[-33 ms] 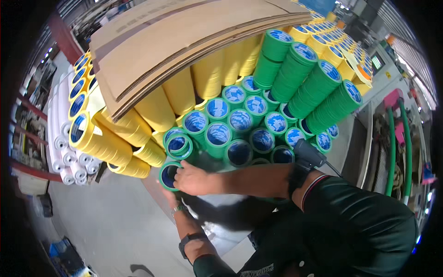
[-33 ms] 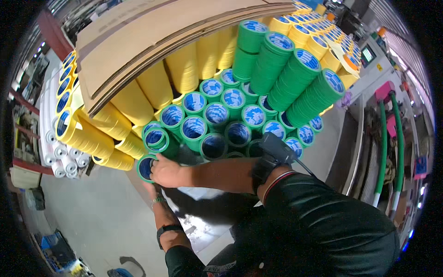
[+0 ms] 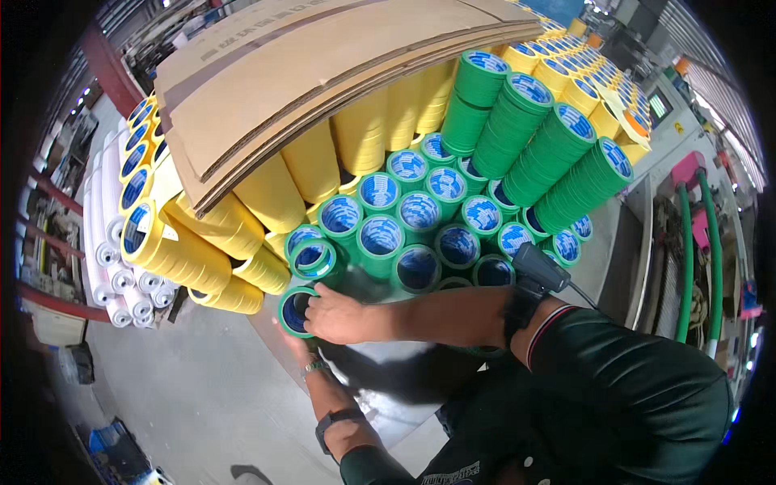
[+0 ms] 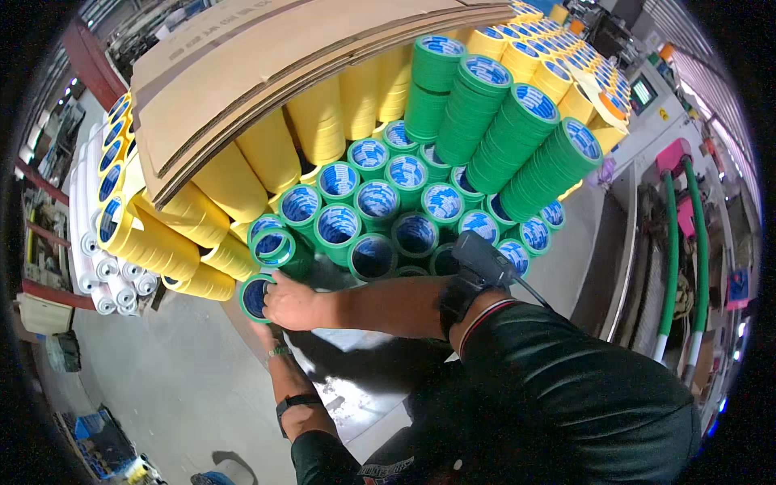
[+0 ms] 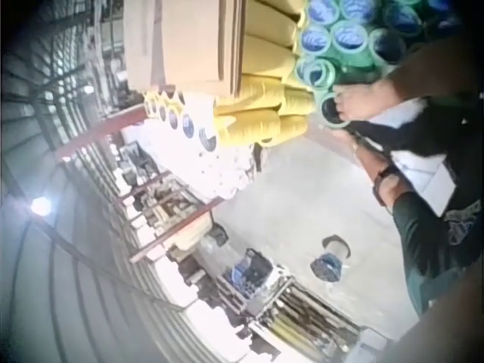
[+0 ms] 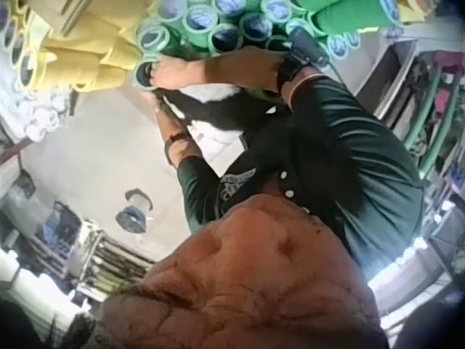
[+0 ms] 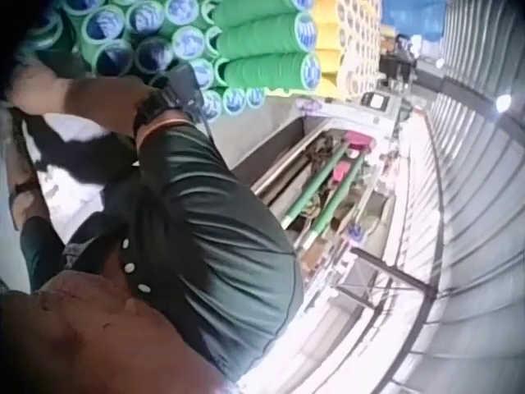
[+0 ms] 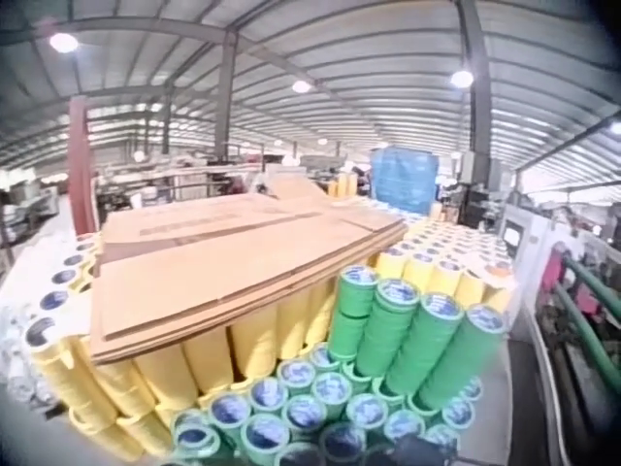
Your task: Organizing green adhesive rolls on a pallet and loading long rolls onto a cutting machine.
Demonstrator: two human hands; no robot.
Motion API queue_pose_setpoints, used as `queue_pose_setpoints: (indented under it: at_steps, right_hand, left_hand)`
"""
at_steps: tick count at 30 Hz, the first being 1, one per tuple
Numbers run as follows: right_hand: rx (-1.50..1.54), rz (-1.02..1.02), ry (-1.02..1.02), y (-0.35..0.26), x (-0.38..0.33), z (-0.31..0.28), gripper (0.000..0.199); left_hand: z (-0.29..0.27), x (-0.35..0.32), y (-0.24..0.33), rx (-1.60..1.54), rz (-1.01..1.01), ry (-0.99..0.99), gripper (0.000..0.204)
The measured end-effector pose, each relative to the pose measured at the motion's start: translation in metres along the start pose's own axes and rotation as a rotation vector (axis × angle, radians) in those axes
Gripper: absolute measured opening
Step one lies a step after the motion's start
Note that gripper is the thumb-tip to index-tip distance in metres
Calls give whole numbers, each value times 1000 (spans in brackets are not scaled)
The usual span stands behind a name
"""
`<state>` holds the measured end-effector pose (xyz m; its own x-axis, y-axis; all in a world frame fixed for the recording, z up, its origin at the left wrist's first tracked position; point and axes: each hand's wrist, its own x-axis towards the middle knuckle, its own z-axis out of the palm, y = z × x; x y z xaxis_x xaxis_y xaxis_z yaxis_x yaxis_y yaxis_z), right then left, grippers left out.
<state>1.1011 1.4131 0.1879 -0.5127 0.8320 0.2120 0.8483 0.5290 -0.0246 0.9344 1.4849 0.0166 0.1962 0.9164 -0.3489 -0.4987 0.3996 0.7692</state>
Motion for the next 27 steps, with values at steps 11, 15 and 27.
queue_pose_setpoints:
  at_steps: [11, 15, 27]
  right_hand:
    - [125, -85, 53, 1, -21, -46, 7]
    - [256, -120, 51, -8, -46, -100, 8]
    - [204, -58, 376, 59, -219, -317, 22]
  left_hand:
    - [3, -73, -4, -175, 39, 420, 58]
    - [43, -122, 14, -180, 207, 388, 60]
    - [270, -265, 38, -126, 303, 34, 21]
